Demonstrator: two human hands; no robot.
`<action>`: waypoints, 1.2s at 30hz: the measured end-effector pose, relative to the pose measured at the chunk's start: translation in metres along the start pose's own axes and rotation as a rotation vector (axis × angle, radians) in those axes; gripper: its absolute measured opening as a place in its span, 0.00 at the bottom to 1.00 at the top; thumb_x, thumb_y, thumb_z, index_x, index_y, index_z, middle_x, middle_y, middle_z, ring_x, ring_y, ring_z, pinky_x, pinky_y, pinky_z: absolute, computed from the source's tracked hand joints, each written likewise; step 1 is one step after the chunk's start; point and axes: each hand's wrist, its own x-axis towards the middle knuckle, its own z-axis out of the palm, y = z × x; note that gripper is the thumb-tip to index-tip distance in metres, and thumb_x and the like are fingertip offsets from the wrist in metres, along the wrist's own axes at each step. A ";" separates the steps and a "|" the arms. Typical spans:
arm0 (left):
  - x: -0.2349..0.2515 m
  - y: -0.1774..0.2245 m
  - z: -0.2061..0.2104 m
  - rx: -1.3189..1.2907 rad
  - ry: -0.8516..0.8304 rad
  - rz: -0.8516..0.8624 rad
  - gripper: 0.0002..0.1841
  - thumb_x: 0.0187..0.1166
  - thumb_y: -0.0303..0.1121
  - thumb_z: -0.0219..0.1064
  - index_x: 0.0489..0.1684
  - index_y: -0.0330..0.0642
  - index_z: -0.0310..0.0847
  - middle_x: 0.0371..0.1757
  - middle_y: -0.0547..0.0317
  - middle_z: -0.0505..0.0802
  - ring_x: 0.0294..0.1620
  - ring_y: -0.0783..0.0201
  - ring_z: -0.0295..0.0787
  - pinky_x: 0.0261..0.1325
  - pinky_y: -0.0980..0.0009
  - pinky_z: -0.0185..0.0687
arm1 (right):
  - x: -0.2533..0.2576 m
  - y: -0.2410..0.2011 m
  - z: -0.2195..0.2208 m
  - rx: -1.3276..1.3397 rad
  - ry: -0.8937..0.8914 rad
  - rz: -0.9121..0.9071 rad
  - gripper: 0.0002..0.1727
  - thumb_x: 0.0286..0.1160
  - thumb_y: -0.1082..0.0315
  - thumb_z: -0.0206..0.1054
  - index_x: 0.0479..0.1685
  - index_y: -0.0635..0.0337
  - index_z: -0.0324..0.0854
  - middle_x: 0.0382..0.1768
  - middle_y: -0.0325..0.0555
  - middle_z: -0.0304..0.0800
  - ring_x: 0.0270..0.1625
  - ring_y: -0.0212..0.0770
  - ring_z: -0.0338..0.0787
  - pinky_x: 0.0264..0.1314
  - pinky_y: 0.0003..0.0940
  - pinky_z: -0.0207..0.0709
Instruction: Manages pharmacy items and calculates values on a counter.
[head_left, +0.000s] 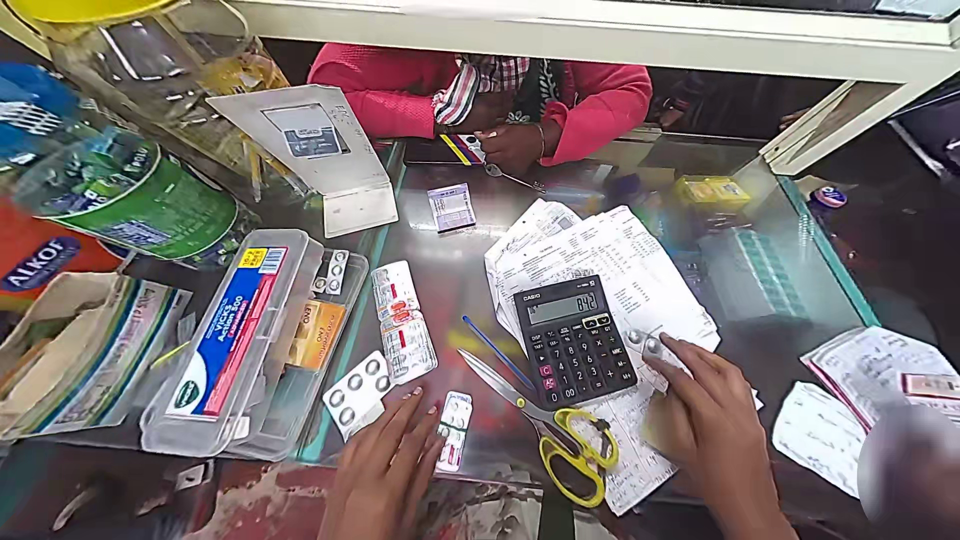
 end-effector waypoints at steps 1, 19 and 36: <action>0.001 0.001 0.000 -0.014 -0.014 0.005 0.17 0.84 0.42 0.65 0.55 0.41 0.93 0.65 0.43 0.92 0.64 0.43 0.90 0.63 0.48 0.82 | 0.006 0.005 0.001 -0.009 -0.033 0.032 0.22 0.74 0.71 0.51 0.51 0.61 0.93 0.62 0.60 0.91 0.64 0.69 0.87 0.61 0.63 0.76; 0.013 0.011 0.014 -0.288 0.093 -0.057 0.20 0.69 0.34 0.71 0.57 0.35 0.91 0.52 0.46 0.95 0.50 0.53 0.92 0.56 0.65 0.86 | 0.095 0.030 -0.006 0.086 -0.368 0.006 0.27 0.67 0.56 0.73 0.60 0.69 0.85 0.41 0.61 0.93 0.46 0.67 0.91 0.55 0.72 0.76; 0.012 0.003 0.005 -0.489 0.015 -0.094 0.16 0.72 0.31 0.73 0.56 0.32 0.90 0.55 0.45 0.95 0.57 0.57 0.92 0.63 0.67 0.85 | 0.112 0.027 0.014 0.152 -0.220 -0.043 0.27 0.79 0.47 0.63 0.55 0.65 0.90 0.50 0.61 0.94 0.52 0.64 0.91 0.56 0.64 0.80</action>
